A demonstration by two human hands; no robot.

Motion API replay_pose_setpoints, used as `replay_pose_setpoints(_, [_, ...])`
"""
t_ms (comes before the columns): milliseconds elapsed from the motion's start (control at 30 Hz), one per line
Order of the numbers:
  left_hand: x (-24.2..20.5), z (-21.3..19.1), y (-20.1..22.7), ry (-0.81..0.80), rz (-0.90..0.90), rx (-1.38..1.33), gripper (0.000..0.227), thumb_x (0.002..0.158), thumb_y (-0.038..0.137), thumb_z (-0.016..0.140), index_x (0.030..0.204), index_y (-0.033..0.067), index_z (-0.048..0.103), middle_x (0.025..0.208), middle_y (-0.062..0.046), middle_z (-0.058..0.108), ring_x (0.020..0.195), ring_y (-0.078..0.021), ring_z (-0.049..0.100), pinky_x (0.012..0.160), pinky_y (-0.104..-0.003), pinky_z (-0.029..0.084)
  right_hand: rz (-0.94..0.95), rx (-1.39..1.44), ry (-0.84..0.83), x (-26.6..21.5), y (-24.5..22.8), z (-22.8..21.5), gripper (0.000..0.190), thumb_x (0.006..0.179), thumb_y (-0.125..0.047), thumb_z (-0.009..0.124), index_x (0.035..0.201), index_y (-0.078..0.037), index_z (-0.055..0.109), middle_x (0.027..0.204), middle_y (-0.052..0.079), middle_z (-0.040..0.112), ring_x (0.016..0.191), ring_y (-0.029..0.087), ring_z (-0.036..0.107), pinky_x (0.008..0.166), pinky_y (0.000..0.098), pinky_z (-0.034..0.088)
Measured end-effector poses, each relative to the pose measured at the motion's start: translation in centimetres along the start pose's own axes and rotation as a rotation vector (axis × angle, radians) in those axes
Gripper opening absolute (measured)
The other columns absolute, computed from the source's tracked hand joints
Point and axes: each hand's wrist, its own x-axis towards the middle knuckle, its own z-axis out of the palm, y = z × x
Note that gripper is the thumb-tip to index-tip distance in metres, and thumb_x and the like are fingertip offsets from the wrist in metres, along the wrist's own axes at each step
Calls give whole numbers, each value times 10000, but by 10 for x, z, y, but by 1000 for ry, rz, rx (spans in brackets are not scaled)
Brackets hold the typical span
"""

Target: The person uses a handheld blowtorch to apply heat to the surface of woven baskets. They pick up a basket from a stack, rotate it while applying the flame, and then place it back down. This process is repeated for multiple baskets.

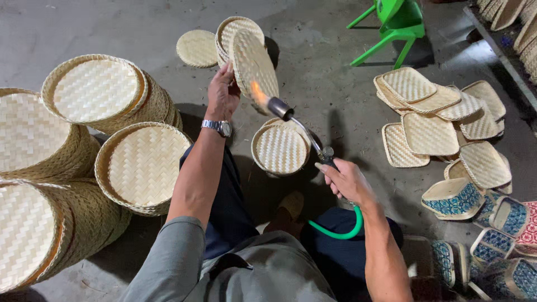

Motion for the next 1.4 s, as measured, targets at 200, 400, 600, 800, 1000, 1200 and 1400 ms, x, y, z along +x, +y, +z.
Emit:
replay_pose_setpoints(200, [-14, 8, -13, -191, -60, 111, 225, 1060, 38, 571, 1238, -62, 664, 1156, -129, 721, 1020, -186, 698, 902, -319, 598, -115, 118, 73, 18, -3, -1, 373, 991, -355, 636, 821, -24, 615, 644, 10, 576, 495, 76, 523, 411, 264, 442])
replay_pose_setpoints(400, [-38, 33, 0, -347, 343, 529, 247, 1006, 48, 662, 1240, -24, 692, 1149, -89, 737, 1008, -143, 687, 903, -292, 578, -109, 263, 228, 12, 12, -6, 232, 962, -313, 611, 880, -99, 646, 649, -1, 578, 474, 75, 509, 377, 263, 413])
replay_pose_setpoints(600, [-51, 57, 12, -35, 1137, 1391, 174, 1021, 114, 687, 1158, 8, 702, 1007, -84, 709, 882, -167, 665, 766, -333, 570, -130, 340, 388, 7, 39, -23, 400, 1045, -329, 632, 798, -25, 551, 596, 33, 521, 455, 92, 494, 389, 252, 403])
replay_pose_setpoints(800, [-72, 45, -17, -5, 987, 1328, 102, 943, 28, 681, 1041, 1, 685, 948, -98, 686, 859, -230, 654, 783, -384, 556, -129, 307, 703, 34, 36, -6, 255, 1006, -247, 647, 899, -41, 540, 654, 43, 571, 474, 98, 543, 388, 266, 457])
replay_pose_setpoints(1000, [-173, 33, -117, -914, 928, 1476, 430, 767, -101, 495, 1157, -21, 659, 943, -152, 611, 908, -309, 550, 789, -415, 481, -447, -26, 714, 84, 50, 56, 163, 1068, -170, 591, 1011, -42, 507, 764, 71, 596, 576, 154, 570, 468, 313, 495])
replay_pose_setpoints(1200, [-137, 26, -91, -490, 891, 1514, 104, 930, 5, 677, 1027, 20, 711, 875, -150, 649, 800, -282, 604, 723, -406, 510, -173, 237, 602, 62, 43, 32, 226, 1020, -265, 595, 957, -75, 490, 692, 80, 583, 470, 173, 563, 376, 339, 467])
replay_pose_setpoints(1400, [-57, 18, -10, -167, 266, 596, 233, 966, 6, 645, 1190, -12, 705, 1023, -67, 734, 836, -124, 648, 722, -277, 541, -129, 359, 633, 27, 56, 2, 271, 1008, -249, 638, 924, -44, 482, 660, 31, 540, 484, 120, 516, 404, 293, 440])
